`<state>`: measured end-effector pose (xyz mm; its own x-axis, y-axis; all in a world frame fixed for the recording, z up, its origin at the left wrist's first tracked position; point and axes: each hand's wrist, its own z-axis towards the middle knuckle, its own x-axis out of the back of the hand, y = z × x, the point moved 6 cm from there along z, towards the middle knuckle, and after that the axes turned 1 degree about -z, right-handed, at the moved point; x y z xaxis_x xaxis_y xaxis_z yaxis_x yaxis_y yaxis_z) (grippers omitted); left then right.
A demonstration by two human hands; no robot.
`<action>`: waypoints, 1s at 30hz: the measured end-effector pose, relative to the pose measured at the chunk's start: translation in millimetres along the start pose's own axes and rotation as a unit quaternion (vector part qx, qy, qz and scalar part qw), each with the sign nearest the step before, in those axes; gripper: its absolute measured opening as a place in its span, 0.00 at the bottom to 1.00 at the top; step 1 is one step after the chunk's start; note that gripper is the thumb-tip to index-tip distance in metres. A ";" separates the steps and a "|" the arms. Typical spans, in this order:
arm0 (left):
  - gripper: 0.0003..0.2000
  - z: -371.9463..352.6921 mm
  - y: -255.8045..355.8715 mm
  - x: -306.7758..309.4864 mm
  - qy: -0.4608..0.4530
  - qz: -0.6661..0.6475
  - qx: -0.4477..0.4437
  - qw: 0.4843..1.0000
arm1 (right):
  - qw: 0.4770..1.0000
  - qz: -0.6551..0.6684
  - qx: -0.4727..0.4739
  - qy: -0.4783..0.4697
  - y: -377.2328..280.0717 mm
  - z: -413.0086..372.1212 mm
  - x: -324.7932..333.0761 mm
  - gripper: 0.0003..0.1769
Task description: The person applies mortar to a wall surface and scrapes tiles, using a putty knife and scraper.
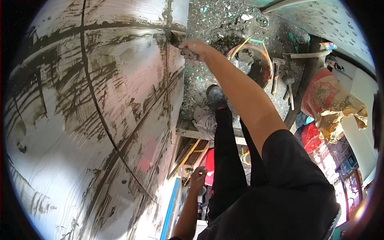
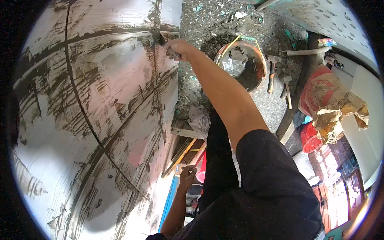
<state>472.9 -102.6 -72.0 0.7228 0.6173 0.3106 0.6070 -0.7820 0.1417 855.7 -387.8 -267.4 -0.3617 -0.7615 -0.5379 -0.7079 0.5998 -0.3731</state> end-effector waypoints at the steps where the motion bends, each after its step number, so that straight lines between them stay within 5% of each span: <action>1: 0.16 0.0 2.4 3.8 0.003 -0.002 -0.005 1.000 | 1.000 -0.004 -0.011 0.005 -8.3 -15.6 -5.0 0.05; 11: 0.15 5.0 -4.2 21.4 0.010 0.011 -0.030 0.999 | 0.999 -0.034 -0.007 0.012 -54.4 -47.0 -17.5 0.08; 14: 0.14 6.2 -1.5 25.7 0.008 0.023 -0.027 0.999 | 0.996 -0.078 0.029 0.044 -62.7 -51.9 -19.8 0.15; 17: 0.15 1.7 13.0 27.3 0.016 0.047 -0.053 0.997 | 0.987 -0.152 0.049 0.007 -51.1 -72.2 -21.8 0.24; 20: 0.16 11.4 -14.9 17.8 0.000 0.040 -0.077 0.996 | 0.993 -0.083 0.025 -0.078 -37.0 -110.6 -27.5 0.31; 23: 0.15 9.6 -6.1 20.8 0.001 0.050 -0.064 0.997 | 1.000 0.022 0.010 -0.001 -7.6 -77.4 -4.4 0.28; 30: 0.14 21.4 -27.1 29.7 0.005 0.022 -0.086 0.996 | 1.000 -0.010 0.022 -0.014 -6.9 -5.1 2.2 0.26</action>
<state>485.1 -61.2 -86.8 0.7439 0.5812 0.3298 0.5082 -0.8126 0.2854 856.6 -394.9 -262.1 -0.3311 -0.7662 -0.5507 -0.6873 0.5957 -0.4157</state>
